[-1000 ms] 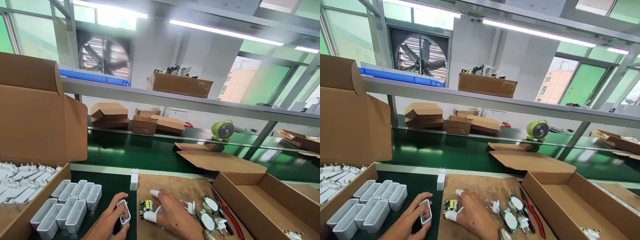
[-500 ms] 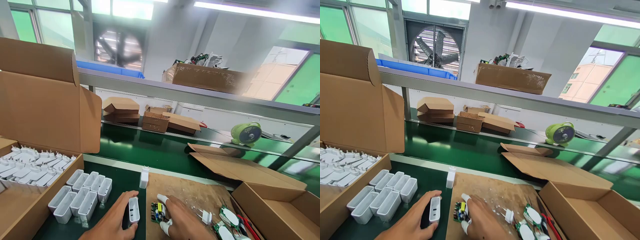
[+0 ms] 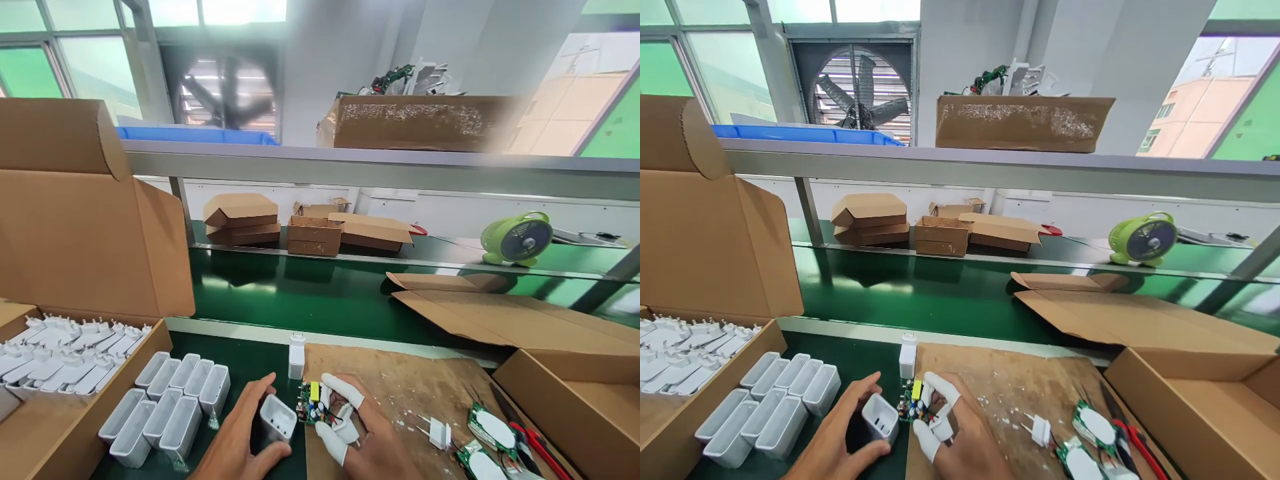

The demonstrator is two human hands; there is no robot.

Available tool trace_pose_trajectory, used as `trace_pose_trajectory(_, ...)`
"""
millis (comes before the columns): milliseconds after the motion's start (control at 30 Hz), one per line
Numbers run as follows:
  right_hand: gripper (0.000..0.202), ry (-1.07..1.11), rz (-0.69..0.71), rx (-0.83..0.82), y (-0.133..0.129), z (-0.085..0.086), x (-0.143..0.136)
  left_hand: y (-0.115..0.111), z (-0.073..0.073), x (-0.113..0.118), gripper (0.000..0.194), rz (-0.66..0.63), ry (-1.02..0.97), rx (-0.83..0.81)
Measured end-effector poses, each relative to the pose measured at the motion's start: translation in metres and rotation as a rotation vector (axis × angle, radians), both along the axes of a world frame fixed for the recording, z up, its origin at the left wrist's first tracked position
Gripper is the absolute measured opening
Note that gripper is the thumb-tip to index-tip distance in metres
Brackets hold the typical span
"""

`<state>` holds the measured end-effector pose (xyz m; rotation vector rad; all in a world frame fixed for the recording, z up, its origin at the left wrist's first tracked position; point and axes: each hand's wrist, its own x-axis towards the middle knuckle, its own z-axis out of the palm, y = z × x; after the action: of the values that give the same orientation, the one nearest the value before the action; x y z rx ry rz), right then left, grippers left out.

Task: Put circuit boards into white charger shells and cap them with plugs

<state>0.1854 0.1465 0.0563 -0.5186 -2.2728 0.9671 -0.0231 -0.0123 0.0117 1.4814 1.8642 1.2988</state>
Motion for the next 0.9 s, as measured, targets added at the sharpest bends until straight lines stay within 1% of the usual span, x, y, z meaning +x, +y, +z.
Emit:
trace_pose_trajectory(33,0.048,0.024,-0.013,0.035,-0.002,0.0,-0.001,0.001,-0.001,-0.001,0.071,0.031,0.003,-0.024)
trace_pose_trajectory(67,0.047,0.049,-0.019,0.071,-0.005,0.0,-0.001,0.001,-0.002,-0.002,0.072,0.049,0.002,-0.053)
trace_pose_trajectory(100,0.048,0.073,-0.025,0.104,-0.007,0.002,-0.002,0.001,-0.001,-0.002,0.079,0.051,-0.003,-0.079)
trace_pose_trajectory(133,0.049,0.096,-0.032,0.137,-0.009,0.004,-0.003,0.0,0.0,-0.002,0.092,0.036,-0.007,-0.099)
trace_pose_trajectory(167,0.051,0.116,-0.04,0.169,-0.012,0.006,-0.003,0.0,0.002,-0.002,0.105,0.005,-0.014,-0.114)
trace_pose_trajectory(200,0.053,0.127,-0.046,0.195,-0.013,0.008,-0.004,-0.001,0.004,-0.002,0.112,-0.036,-0.025,-0.129)
trace_pose_trajectory(233,0.054,0.134,-0.048,0.216,-0.015,0.008,-0.004,-0.001,0.007,-0.001,0.11,-0.078,-0.034,-0.144)
trace_pose_trajectory(300,0.057,0.111,-0.022,0.244,-0.017,0.007,-0.004,-0.001,0.009,0.0,0.086,-0.138,-0.043,-0.154)
trace_pose_trajectory(367,0.059,0.097,0.012,0.301,-0.018,0.002,-0.004,0.001,0.009,0.002,0.067,-0.131,-0.016,-0.1)
trace_pose_trajectory(400,0.059,0.11,0.021,0.355,-0.018,-0.002,-0.004,0.002,0.007,0.002,0.063,-0.104,0.012,-0.048)
trace_pose_trajectory(467,0.06,0.183,0.026,0.488,-0.018,-0.009,-0.006,0.003,0.001,0.003,0.061,-0.028,0.091,0.059)
trace_pose_trajectory(533,0.061,0.2,0.063,0.566,-0.019,-0.014,-0.008,0.003,-0.005,0.004,0.06,0.031,0.176,0.121)
trace_pose_trajectory(667,0.065,0.046,0.119,0.567,-0.021,-0.013,-0.008,0.001,-0.012,0.003,0.063,0.03,0.311,0.165)
trace_pose_trajectory(833,0.077,-0.075,0.156,0.56,-0.018,-0.012,-0.003,0.001,-0.012,0.001,0.065,0.019,0.422,0.162)
trace_pose_trajectory(900,0.077,-0.108,0.154,0.548,-0.019,-0.014,-0.003,0.001,-0.012,0.001,0.064,0.017,0.437,0.167)
